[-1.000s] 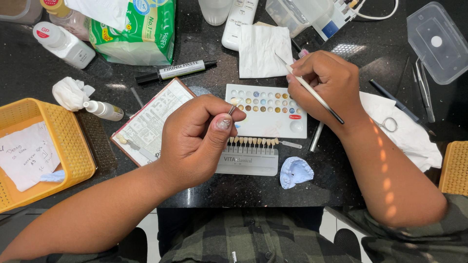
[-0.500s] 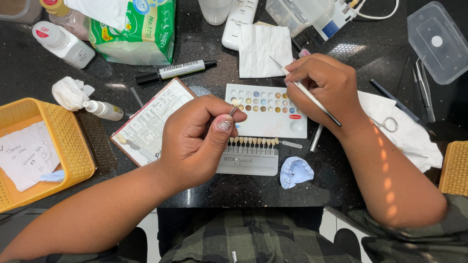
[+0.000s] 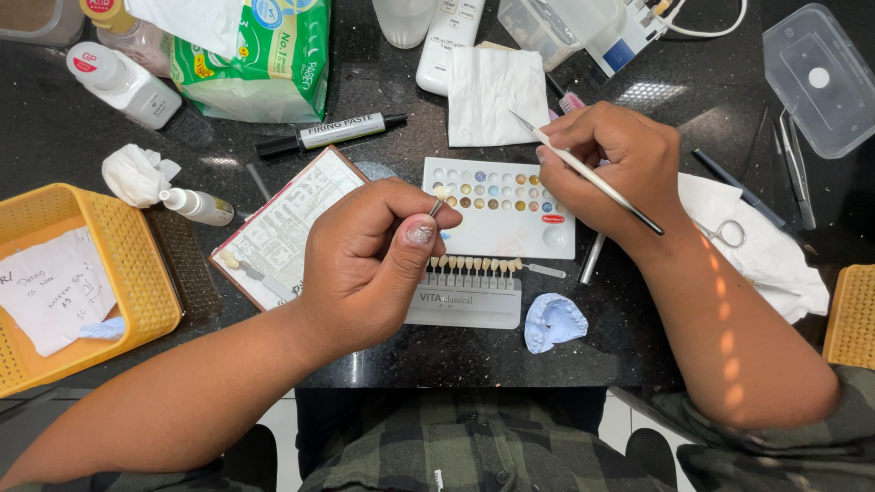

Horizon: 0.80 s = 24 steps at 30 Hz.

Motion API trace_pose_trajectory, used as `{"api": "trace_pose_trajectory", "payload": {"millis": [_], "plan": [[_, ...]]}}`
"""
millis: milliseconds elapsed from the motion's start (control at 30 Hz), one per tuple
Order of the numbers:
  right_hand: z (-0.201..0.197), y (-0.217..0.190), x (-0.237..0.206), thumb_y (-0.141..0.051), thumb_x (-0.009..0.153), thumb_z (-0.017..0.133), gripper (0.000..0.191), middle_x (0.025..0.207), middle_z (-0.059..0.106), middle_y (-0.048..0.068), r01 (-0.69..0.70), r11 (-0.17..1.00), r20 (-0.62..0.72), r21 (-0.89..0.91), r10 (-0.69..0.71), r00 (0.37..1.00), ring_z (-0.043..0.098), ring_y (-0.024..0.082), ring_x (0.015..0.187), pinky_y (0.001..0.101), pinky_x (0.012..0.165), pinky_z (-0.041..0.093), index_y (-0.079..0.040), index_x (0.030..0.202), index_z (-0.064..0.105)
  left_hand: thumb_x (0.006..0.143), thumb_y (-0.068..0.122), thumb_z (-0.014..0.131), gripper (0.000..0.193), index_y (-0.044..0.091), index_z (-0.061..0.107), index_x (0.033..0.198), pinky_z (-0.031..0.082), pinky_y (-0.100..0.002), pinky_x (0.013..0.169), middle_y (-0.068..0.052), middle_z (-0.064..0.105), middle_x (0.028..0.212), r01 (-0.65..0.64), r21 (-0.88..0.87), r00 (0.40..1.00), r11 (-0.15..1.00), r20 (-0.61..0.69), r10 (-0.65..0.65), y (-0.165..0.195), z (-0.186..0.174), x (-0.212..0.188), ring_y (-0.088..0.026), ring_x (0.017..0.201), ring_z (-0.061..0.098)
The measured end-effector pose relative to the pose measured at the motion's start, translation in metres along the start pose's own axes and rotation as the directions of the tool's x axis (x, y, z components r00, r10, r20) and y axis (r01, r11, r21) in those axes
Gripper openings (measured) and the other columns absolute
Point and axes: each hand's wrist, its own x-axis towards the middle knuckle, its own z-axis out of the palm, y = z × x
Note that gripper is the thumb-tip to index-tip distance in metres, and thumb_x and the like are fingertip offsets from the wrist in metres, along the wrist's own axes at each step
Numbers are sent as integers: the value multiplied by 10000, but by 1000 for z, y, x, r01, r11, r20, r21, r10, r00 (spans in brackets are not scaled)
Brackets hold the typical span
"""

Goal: The person holds a small dental crown in one hand and uses a fine brush to apply and shape porcelain paste on it, periodically dipping the brush into a shade palette and comparing the crown against a VITA shade guide on the desk. They rotate the crown to work on different surfaces and set it down near a blue dental impression.

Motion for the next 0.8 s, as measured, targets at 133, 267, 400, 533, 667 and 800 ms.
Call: {"api": "trace_pose_trajectory", "payload": {"millis": [133,267,400,533,667,800], "plan": [[1,2,-1,-67,975,817,130,1015,775,131,-5,1000,-6,-4,5,1000,745,137,818,243,702,597,6,959,712,1146,214,511,239,7,629,1145,543,-226,818,-47,671,1045,-2,-8,1000,1000,-1,2,0,1,0,-61,892,627],[3,5,-1,-68,980,812,135,1012,769,136,-6,1000,-1,8,6,1000,761,148,860,258,729,617,10,954,704,1138,207,515,232,8,634,1135,538,-222,801,-48,673,1040,0,5,1000,1000,-3,0,0,0,0,-60,875,628],[5,6,-1,-59,974,809,138,993,767,139,0,1000,1,-2,0,1000,759,150,847,260,707,611,12,936,698,1139,206,515,231,8,634,1138,539,-227,811,-51,674,1044,-1,4,1000,1000,-4,1,1,0,-1,-63,880,628],[4,6,0,-46,958,805,137,978,765,140,10,1000,3,-11,-10,1000,753,147,828,256,685,602,8,918,686,1141,207,513,233,7,633,1136,542,-227,816,-52,675,1049,-9,7,1000,1000,-5,9,1,0,-1,-64,885,633],[3,5,0,-38,945,804,144,985,761,135,12,1000,9,8,-12,1000,725,126,800,238,662,567,4,917,670,1144,211,512,239,5,633,1143,543,-227,819,-54,670,1047,-9,-5,1000,1000,-3,9,1,0,0,-65,892,632],[1,3,0,-29,929,798,142,997,753,134,18,999,14,30,-18,1000,693,105,773,223,646,537,3,912,660,1146,210,506,240,8,634,1134,546,-223,810,-51,678,1041,-27,26,1000,999,-2,27,1,0,0,-61,884,640]]}}
